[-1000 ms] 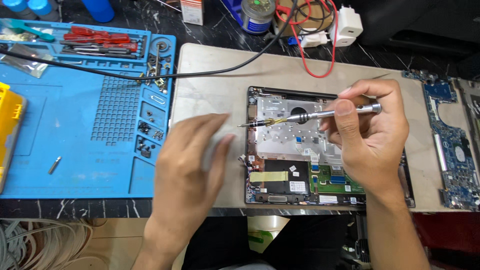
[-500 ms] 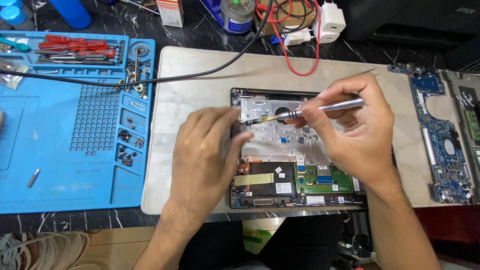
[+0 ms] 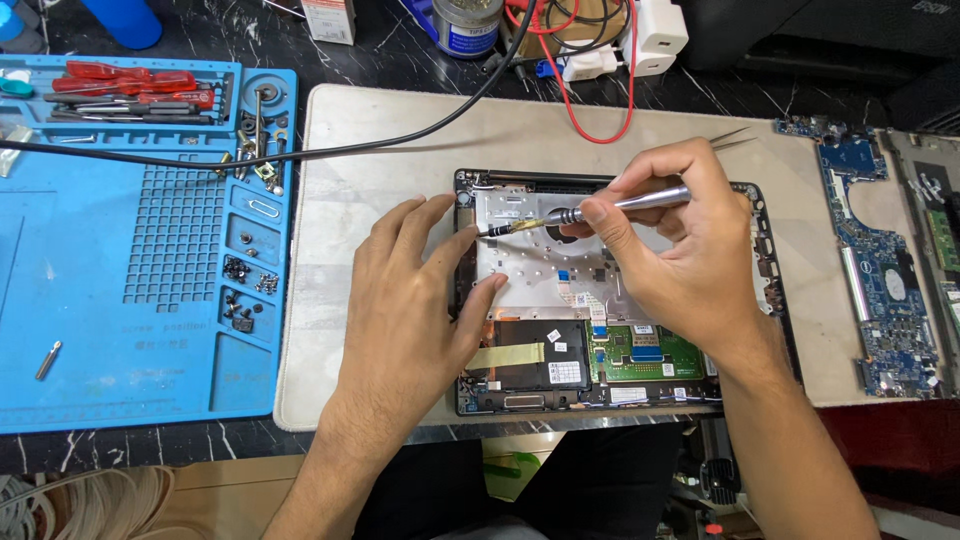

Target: The person uses a screwdriver to remove screws from a laptop chassis, detaches the keyboard, and then reattaches it. They continue to secure the keyboard and other components with screws, working on the internal parts of the laptop.

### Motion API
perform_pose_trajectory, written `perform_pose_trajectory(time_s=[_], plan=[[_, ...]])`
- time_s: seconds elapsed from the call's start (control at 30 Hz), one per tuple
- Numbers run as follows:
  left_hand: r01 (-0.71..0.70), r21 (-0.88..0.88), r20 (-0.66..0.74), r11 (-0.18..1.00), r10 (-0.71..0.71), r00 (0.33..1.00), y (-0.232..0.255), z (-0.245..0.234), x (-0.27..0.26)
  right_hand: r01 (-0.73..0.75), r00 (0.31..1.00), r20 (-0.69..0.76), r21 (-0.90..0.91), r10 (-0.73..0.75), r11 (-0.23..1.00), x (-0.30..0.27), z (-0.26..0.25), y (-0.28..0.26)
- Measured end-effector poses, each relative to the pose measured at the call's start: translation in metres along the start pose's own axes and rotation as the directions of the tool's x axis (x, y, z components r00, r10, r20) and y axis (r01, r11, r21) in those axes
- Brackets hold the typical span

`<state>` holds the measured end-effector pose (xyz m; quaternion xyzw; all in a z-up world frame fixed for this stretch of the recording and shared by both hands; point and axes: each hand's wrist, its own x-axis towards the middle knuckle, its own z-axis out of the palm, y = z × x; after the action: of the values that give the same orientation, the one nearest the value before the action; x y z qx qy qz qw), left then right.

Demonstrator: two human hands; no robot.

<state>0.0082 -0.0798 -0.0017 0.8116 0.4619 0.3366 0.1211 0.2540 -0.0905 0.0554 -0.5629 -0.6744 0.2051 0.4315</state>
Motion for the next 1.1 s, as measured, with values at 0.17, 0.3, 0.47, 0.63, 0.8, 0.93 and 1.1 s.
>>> perform_pose_trajectory(time_s=[0.17,0.3,0.47,0.63,0.8,0.93,1.1], plan=[[-0.005,-0.003,-0.003,1.000,0.005,1.000,0.000,0.000,0.001,0.017,1.000,0.007,-0.018,-0.017,1.000,0.001,-0.002,-0.004],[-0.013,-0.010,-0.010,1.000,0.013,1.000,0.000,0.000,0.001,0.044,0.999,0.023,-0.089,-0.042,0.995,0.002,-0.005,-0.001],[-0.025,-0.002,-0.024,1.000,0.025,0.999,-0.003,0.002,0.000,0.196,0.973,0.154,-0.173,-0.170,0.965,0.019,-0.010,-0.024],[-0.021,-0.008,-0.006,1.000,0.020,1.000,-0.002,0.000,0.001,0.443,0.860,0.401,-0.274,-0.317,0.854,0.054,-0.012,-0.058],[0.000,-0.022,-0.004,1.000,0.000,1.000,-0.003,0.002,0.001,0.582,0.791,0.539,-0.516,-0.289,0.629,0.084,0.001,-0.070],[-0.001,-0.037,-0.010,0.999,0.000,1.000,-0.003,0.000,0.001,0.366,0.654,0.756,-0.354,0.033,0.860,0.109,-0.012,-0.100],[0.000,-0.043,-0.007,0.999,0.000,1.000,-0.003,0.000,0.001,0.525,0.791,0.584,-0.492,-0.184,0.695,0.110,0.001,-0.068]])
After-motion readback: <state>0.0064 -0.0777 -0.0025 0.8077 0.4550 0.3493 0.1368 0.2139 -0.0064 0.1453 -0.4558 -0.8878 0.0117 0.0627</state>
